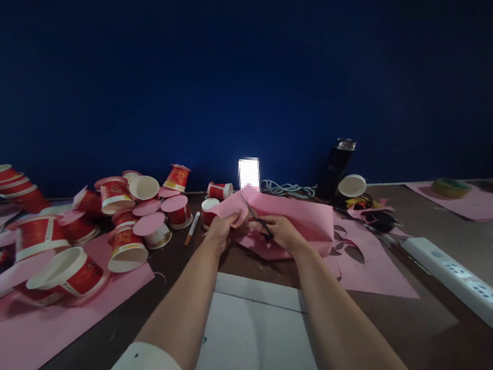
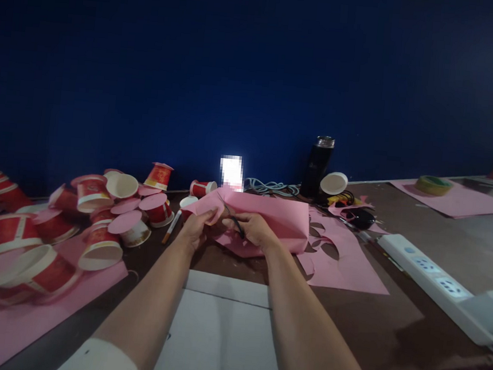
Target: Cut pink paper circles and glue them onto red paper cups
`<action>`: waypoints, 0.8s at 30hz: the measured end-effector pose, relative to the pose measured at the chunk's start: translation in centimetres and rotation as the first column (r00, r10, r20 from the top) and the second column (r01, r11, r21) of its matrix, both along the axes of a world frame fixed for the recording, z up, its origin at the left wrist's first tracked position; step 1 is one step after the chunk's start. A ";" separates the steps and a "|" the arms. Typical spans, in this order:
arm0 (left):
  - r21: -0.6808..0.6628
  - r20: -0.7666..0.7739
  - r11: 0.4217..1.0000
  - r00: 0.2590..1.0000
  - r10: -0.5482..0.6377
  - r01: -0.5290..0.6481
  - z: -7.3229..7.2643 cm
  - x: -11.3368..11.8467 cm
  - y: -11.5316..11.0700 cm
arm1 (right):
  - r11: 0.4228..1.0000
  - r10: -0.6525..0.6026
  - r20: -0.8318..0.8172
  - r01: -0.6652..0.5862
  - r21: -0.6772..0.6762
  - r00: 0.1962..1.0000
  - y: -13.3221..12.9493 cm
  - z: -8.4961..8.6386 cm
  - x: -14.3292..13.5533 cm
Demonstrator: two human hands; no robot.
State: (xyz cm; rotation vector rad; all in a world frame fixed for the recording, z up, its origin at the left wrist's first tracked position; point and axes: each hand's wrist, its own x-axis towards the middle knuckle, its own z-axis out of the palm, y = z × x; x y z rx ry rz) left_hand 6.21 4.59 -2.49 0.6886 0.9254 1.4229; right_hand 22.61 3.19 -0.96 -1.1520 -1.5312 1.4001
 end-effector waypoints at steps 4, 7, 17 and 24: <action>-0.001 0.002 1.000 1.000 0.028 -0.028 0.1 0.0 -0.1 | 1.000 0.005 -0.012 -0.005 0.000 1.000 0.0 0.1 0.0; -0.001 -0.009 1.000 1.000 0.019 -0.019 0.1 0.0 0.0 | 1.000 0.007 -0.010 -0.007 -0.006 1.000 0.0 0.1 0.1; -0.028 0.007 0.999 0.999 -0.036 0.036 0.4 -0.1 -0.2 | 0.999 0.006 0.011 -0.007 0.032 1.000 0.0 0.2 0.2; -0.069 -0.017 0.998 1.000 0.000 -0.002 0.8 -0.1 -0.5 | 1.000 -0.008 -0.002 0.008 0.016 1.000 -0.5 1.0 0.1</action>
